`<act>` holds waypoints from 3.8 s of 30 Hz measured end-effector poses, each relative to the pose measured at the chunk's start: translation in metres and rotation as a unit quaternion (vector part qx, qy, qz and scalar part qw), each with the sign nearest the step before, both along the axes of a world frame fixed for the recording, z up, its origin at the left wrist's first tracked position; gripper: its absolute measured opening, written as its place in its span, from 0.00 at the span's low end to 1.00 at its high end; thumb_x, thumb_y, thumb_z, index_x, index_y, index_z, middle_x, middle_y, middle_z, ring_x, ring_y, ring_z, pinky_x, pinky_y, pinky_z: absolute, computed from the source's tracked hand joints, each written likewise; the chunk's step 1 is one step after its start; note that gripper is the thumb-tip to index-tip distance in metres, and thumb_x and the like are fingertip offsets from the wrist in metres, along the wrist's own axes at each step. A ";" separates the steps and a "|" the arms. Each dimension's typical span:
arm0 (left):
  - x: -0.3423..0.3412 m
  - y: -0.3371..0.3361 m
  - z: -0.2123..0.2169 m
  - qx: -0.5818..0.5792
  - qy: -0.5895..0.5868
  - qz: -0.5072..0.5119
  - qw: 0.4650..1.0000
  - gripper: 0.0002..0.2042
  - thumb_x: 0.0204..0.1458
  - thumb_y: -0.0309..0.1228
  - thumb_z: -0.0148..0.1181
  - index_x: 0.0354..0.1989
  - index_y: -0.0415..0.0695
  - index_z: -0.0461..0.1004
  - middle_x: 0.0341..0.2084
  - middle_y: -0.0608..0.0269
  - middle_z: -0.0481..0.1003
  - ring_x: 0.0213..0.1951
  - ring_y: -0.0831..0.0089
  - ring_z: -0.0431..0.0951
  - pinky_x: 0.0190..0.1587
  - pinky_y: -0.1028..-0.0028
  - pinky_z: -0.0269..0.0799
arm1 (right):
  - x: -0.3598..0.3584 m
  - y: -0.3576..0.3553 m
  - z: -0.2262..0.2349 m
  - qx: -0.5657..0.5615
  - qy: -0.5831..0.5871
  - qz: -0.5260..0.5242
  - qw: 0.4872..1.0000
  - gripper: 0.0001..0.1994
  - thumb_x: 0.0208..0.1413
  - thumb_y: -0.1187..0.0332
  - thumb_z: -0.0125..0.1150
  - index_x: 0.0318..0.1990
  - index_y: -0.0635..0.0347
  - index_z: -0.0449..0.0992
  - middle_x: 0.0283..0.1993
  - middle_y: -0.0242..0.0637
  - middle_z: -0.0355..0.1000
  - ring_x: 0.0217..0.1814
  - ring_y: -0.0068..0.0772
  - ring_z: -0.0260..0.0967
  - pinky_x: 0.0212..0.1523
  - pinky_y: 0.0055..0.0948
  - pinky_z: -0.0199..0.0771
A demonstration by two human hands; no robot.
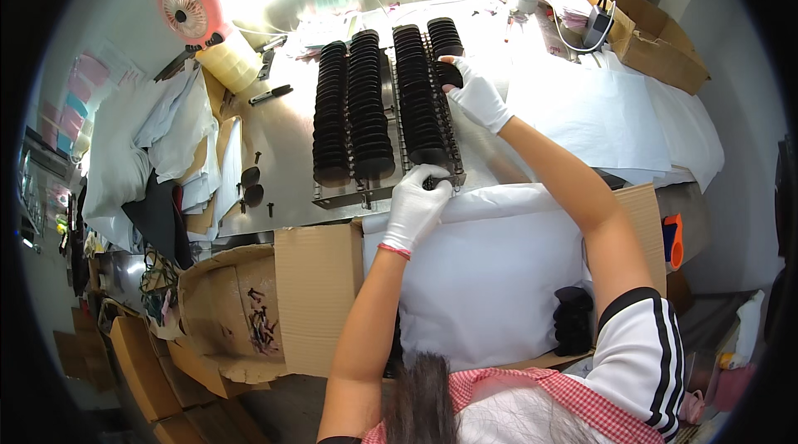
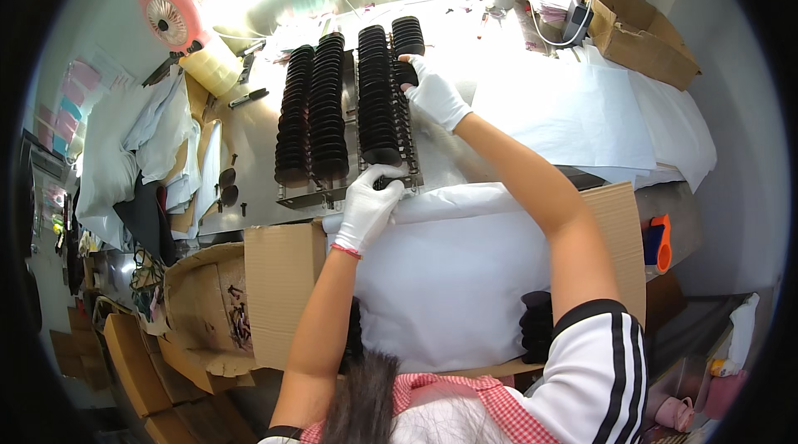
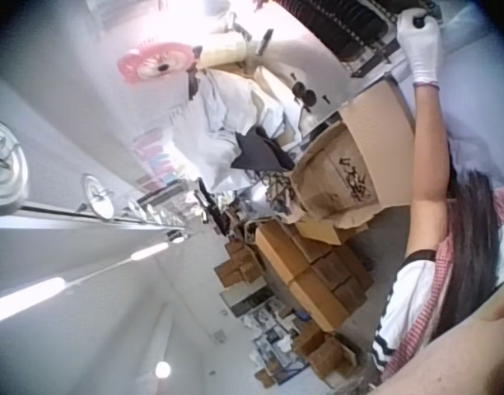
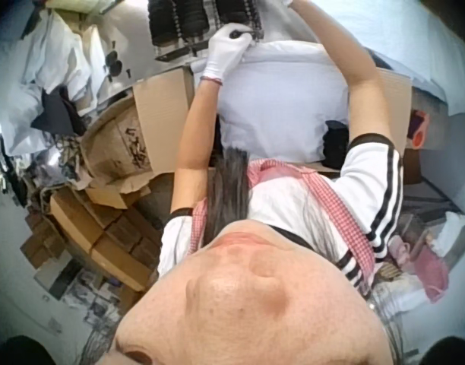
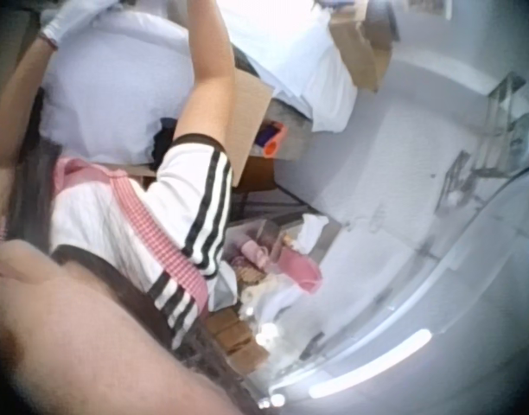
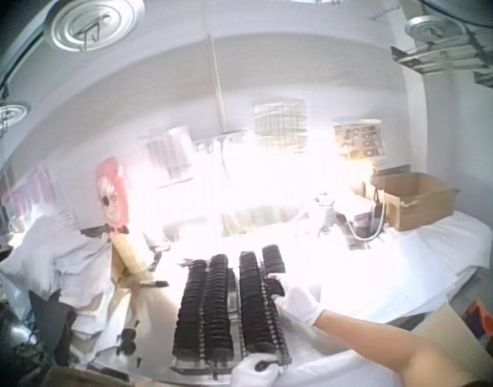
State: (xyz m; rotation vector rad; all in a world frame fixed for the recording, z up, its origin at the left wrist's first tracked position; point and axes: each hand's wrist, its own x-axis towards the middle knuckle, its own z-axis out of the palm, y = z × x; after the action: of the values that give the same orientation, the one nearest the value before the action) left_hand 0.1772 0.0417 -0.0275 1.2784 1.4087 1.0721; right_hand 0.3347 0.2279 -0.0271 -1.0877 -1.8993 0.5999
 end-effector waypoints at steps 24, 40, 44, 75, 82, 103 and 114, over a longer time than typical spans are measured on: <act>0.016 -0.043 0.047 -0.191 -0.638 0.121 0.736 0.10 0.60 0.43 0.59 0.44 0.55 0.74 0.41 0.71 0.75 0.44 0.71 0.78 0.37 0.73 0.80 | -0.001 -0.137 0.074 0.109 -0.062 0.162 0.979 0.19 0.53 0.63 0.65 0.49 0.63 0.75 0.45 0.45 0.76 0.48 0.45 0.75 0.50 0.36 0.75; 0.015 -0.010 -0.019 0.093 0.095 0.004 0.991 0.11 0.51 0.25 0.58 0.43 0.38 0.77 0.47 0.59 0.73 0.26 0.76 0.77 0.22 0.77 0.76 | 0.019 0.088 0.032 -0.210 -0.054 0.112 0.970 0.31 0.49 0.70 0.68 0.64 0.60 0.68 0.40 0.35 0.77 0.43 0.24 0.72 0.49 0.24 0.71; 0.003 -0.008 -0.020 0.100 0.087 -0.030 0.991 0.11 0.50 0.24 0.60 0.43 0.39 0.77 0.44 0.60 0.73 0.28 0.76 0.77 0.21 0.77 0.76 | 0.001 0.074 0.019 -0.088 -0.026 0.130 0.987 0.28 0.54 0.70 0.64 0.64 0.59 0.69 0.46 0.40 0.79 0.44 0.28 0.73 0.49 0.27 0.73; 0.029 -0.069 0.028 -0.083 -0.659 0.114 0.738 0.23 0.64 0.54 0.47 0.58 0.50 0.66 0.53 0.66 0.70 0.57 0.71 0.69 0.61 0.61 0.67 | -0.003 -0.190 0.070 0.377 -0.168 0.176 0.894 0.18 0.48 0.73 0.60 0.50 0.59 0.75 0.52 0.43 0.76 0.53 0.46 0.76 0.55 0.42 0.76; 0.010 -0.085 0.035 -0.047 -0.714 0.226 0.661 0.18 0.62 0.47 0.55 0.43 0.42 0.72 0.41 0.62 0.74 0.46 0.70 0.74 0.51 0.68 0.77 | -0.008 -0.191 0.060 0.320 -0.062 0.181 0.928 0.20 0.43 0.81 0.63 0.48 0.59 0.76 0.51 0.46 0.76 0.53 0.52 0.76 0.55 0.46 0.76; -0.012 -0.101 0.007 -0.145 -0.704 0.139 0.682 0.22 0.61 0.55 0.51 0.57 0.57 0.69 0.50 0.64 0.73 0.56 0.65 0.72 0.55 0.55 0.74 | -0.025 -0.151 0.052 0.000 -0.061 0.355 0.933 0.27 0.47 0.66 0.67 0.57 0.63 0.72 0.58 0.48 0.71 0.61 0.48 0.68 0.65 0.43 0.63; 0.001 -0.107 -0.003 -0.114 -0.696 -0.100 0.702 0.28 0.54 0.26 0.65 0.63 0.58 0.63 0.58 0.58 0.65 0.64 0.55 0.64 0.55 0.57 0.80 | -0.022 0.138 0.010 -0.189 0.080 0.045 0.978 0.29 0.57 0.60 0.64 0.66 0.57 0.67 0.58 0.45 0.73 0.60 0.33 0.68 0.61 0.27 0.64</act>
State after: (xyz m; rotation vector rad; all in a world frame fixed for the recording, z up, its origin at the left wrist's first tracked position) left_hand 0.1781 -0.0650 -0.0308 0.1402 0.1679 1.1819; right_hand 0.3125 0.3661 -0.0167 -1.1521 -1.7404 1.1007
